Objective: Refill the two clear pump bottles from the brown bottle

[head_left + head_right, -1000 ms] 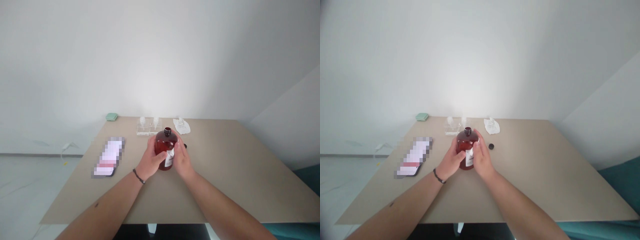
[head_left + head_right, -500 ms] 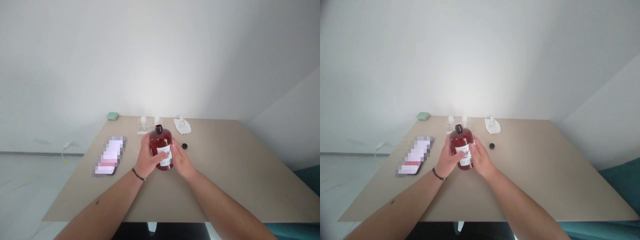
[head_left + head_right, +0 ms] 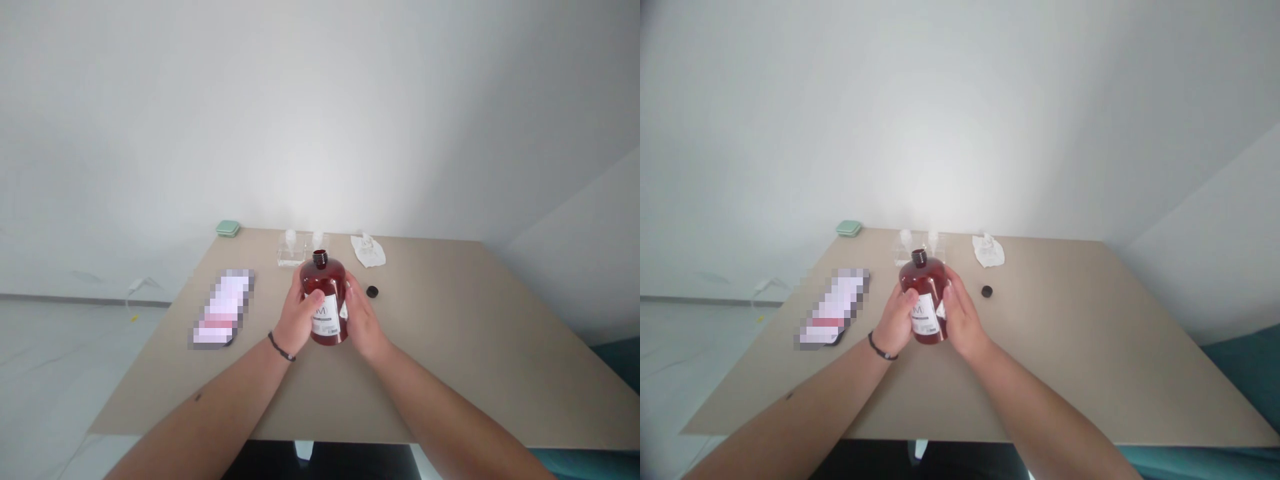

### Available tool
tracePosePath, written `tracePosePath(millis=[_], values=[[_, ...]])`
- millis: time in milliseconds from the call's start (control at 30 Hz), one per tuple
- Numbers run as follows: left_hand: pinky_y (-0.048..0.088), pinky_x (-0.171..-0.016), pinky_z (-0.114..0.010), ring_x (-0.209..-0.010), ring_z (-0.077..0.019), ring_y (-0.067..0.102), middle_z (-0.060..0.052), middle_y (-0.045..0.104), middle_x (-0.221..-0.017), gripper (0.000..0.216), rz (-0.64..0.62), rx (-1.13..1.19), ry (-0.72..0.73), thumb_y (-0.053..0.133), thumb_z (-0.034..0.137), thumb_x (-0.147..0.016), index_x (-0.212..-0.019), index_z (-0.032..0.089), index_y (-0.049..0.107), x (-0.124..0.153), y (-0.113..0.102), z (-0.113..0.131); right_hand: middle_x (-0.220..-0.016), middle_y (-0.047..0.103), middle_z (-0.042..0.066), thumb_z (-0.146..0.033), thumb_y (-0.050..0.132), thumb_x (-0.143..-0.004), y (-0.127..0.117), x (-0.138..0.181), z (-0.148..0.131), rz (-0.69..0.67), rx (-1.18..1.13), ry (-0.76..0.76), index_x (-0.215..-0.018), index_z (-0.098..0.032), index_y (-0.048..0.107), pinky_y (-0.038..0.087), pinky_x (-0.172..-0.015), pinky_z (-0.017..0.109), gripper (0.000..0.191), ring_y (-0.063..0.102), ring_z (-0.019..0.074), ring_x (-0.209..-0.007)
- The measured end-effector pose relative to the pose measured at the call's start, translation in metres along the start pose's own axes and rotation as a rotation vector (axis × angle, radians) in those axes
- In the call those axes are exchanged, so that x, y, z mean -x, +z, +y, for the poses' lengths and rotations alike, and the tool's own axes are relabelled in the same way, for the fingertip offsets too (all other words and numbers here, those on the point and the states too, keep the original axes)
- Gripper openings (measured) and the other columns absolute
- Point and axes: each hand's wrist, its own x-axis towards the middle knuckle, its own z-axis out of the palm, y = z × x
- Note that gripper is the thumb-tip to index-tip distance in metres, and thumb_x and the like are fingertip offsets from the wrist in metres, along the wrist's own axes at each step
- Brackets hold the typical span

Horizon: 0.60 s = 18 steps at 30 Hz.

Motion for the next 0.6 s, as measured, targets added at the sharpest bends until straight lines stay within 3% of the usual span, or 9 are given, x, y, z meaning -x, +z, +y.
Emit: tracePosePath(millis=[133,267,433,600], values=[[0.053,-0.094,-0.043,-0.105,-0.0272,0.068,-0.01,0.067,-0.123,0.073,-0.045,0.015,0.055,0.077,0.055,-0.075,-0.135,0.024,0.048,0.0,-0.003,-0.003,-0.13,0.069,0.009,-0.068,0.047,-0.092,0.0,-0.004,0.001,-0.003,-0.235,0.242,-0.121,-0.022,0.065,0.046,-0.108,0.047,0.057,0.061,0.0283,-0.124],[0.054,-0.094,-0.046,-0.106,-0.0295,0.069,-0.009,0.069,-0.119,0.073,-0.041,0.011,0.078,0.072,0.067,-0.073,-0.128,0.024,0.054,0.0,-0.005,0.0,-0.112,0.077,0.008,-0.067,0.048,-0.091,0.002,-0.005,-0.004,-0.168,-0.46,0.497,-0.108,-0.021,0.07,0.049,-0.103,0.046,0.054,0.068,0.0277,-0.112],[0.057,-0.082,-0.044,-0.09,-0.0289,0.07,-0.009,0.072,-0.101,0.075,-0.16,-0.006,0.113,0.075,0.074,-0.064,-0.115,0.02,0.065,-0.001,-0.004,0.011,-0.103,0.079,0.006,-0.049,0.044,-0.098,-0.001,-0.005,-0.014,-0.231,-0.633,0.66,-0.104,-0.02,0.073,0.051,-0.098,0.04,0.042,0.072,0.0234,-0.1],[0.056,-0.088,-0.045,-0.098,-0.0299,0.068,-0.01,0.07,-0.114,0.077,-0.137,-0.05,0.169,0.079,0.071,-0.06,-0.119,0.024,0.062,-0.003,-0.003,0.009,-0.104,0.078,0.005,-0.043,0.041,-0.099,-0.004,-0.006,-0.019,-0.23,-0.781,0.76,-0.106,-0.018,0.073,0.054,-0.088,0.032,0.041,0.072,0.0193,-0.094]])
